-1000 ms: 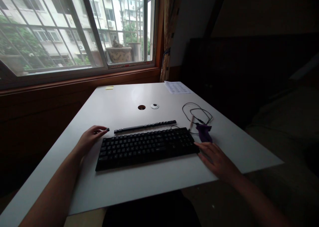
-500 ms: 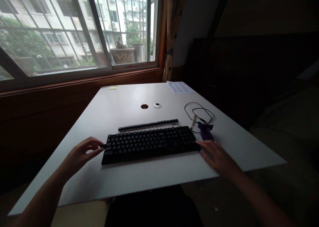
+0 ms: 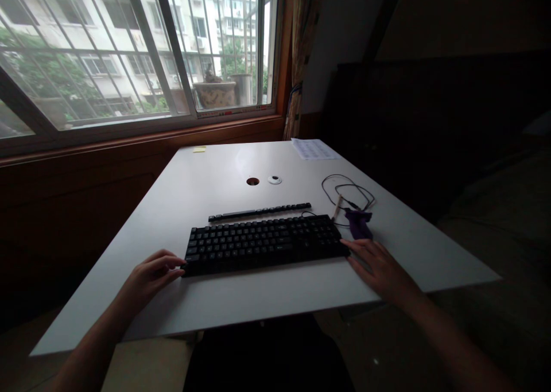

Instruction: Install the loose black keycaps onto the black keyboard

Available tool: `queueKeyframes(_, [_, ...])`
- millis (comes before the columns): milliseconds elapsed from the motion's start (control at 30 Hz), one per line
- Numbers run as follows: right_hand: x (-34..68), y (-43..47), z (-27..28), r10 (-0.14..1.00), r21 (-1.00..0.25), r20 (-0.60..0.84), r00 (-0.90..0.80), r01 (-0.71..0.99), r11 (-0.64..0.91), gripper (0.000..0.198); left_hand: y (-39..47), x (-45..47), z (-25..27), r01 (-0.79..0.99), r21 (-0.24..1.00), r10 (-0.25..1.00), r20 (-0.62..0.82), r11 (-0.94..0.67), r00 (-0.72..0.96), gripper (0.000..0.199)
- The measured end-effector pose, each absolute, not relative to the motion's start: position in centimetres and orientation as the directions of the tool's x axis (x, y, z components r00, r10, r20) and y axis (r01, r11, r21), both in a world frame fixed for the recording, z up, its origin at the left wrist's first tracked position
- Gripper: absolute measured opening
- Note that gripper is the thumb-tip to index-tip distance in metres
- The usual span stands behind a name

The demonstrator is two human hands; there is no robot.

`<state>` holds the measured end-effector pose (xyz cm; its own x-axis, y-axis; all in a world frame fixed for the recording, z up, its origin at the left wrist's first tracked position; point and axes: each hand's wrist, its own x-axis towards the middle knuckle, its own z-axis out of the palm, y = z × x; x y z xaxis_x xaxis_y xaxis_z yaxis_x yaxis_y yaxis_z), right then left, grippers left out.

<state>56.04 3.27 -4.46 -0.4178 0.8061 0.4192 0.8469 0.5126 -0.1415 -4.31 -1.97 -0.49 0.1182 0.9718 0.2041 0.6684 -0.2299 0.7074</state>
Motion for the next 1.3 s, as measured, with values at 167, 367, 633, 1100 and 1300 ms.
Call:
queueKeyframes(167, [56.0,3.2,-4.4,0.807,-0.147,0.424,-0.411,0.848,0.509,0.046,-2.3,-4.2,-0.7,0.689,0.68,0.963,0.245,-0.251,0.109,0.038])
queueKeyframes(367, [56.0,3.3,-4.5,0.814,-0.155,0.412,-0.41,0.849,0.506,0.045,-2.6,-3.9,-0.3,0.699,0.665,0.956,0.276,-0.263,0.097,0.038])
queueKeyframes(633, [56.0,3.3,-4.7,0.809,-0.149,0.422,-0.41,0.848,0.508,0.045,-2.7,-3.9,-0.9,0.719,0.628,0.945,0.3,-0.298,0.13,0.033])
queueKeyframes(1100, [55.8,3.3,-4.5,0.805,-0.152,0.426,-0.413,0.844,0.514,0.045,-2.7,-3.6,-2.0,0.698,0.661,0.949,0.302,-0.275,0.088,0.034])
queueKeyframes(1300, [55.9,3.4,-4.6,0.803,-0.149,0.43,-0.413,0.844,0.515,0.044,-2.2,-2.2,-1.8,0.781,0.622,0.97,0.221,-0.059,-0.103,0.043])
